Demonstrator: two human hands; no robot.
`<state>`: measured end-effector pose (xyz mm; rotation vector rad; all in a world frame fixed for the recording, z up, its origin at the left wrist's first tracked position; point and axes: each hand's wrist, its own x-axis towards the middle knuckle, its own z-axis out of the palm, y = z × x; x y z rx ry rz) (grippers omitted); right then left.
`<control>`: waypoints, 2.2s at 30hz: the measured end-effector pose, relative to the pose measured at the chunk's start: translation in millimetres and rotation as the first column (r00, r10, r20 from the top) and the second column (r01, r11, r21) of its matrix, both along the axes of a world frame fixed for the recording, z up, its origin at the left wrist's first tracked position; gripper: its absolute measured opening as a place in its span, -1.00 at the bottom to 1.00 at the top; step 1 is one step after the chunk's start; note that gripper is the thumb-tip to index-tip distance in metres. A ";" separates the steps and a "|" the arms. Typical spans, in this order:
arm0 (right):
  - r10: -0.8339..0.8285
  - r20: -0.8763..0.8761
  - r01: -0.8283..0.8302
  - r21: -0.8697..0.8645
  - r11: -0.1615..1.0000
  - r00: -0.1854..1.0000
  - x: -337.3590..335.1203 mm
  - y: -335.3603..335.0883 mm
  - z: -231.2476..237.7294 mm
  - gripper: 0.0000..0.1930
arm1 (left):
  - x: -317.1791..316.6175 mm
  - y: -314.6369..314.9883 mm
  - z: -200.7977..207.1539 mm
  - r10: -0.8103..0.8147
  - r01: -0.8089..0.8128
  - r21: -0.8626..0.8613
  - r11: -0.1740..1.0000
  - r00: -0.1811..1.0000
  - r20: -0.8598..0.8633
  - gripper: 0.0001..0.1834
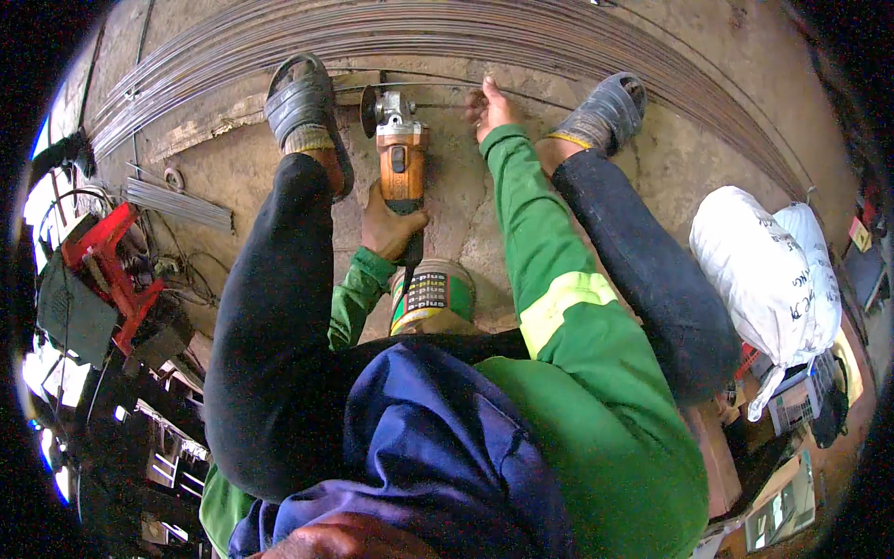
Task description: The person uses an angle grinder to cut through several metal rods while holding them against a wooden block on the floor.
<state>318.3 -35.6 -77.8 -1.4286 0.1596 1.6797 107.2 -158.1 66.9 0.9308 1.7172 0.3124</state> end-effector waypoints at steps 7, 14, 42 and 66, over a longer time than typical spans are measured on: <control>0.021 -0.072 -0.018 0.044 0.999 0.997 12.1 6.1 -10.4 -0.81 | 4.2 12.2 11.9 -0.036 0.035 -0.025 0.999 0.999 -0.019 -0.21; 0.072 -0.040 -0.071 0.019 0.997 0.997 14.3 6.5 6.1 -0.80 | 5.3 12.5 7.4 -0.028 0.027 -0.016 1.000 0.998 -0.050 -0.22; -0.004 0.037 0.000 0.096 0.995 0.999 19.3 1.6 -2.5 -0.84 | 15.2 19.1 3.8 -0.112 0.122 0.100 0.987 0.989 -0.098 -0.29; 0.000 0.023 -0.004 0.149 0.989 1.000 3.7 5.8 -3.2 -0.81 | 17.8 26.7 22.7 0.022 -0.024 0.032 0.999 0.998 0.054 -0.47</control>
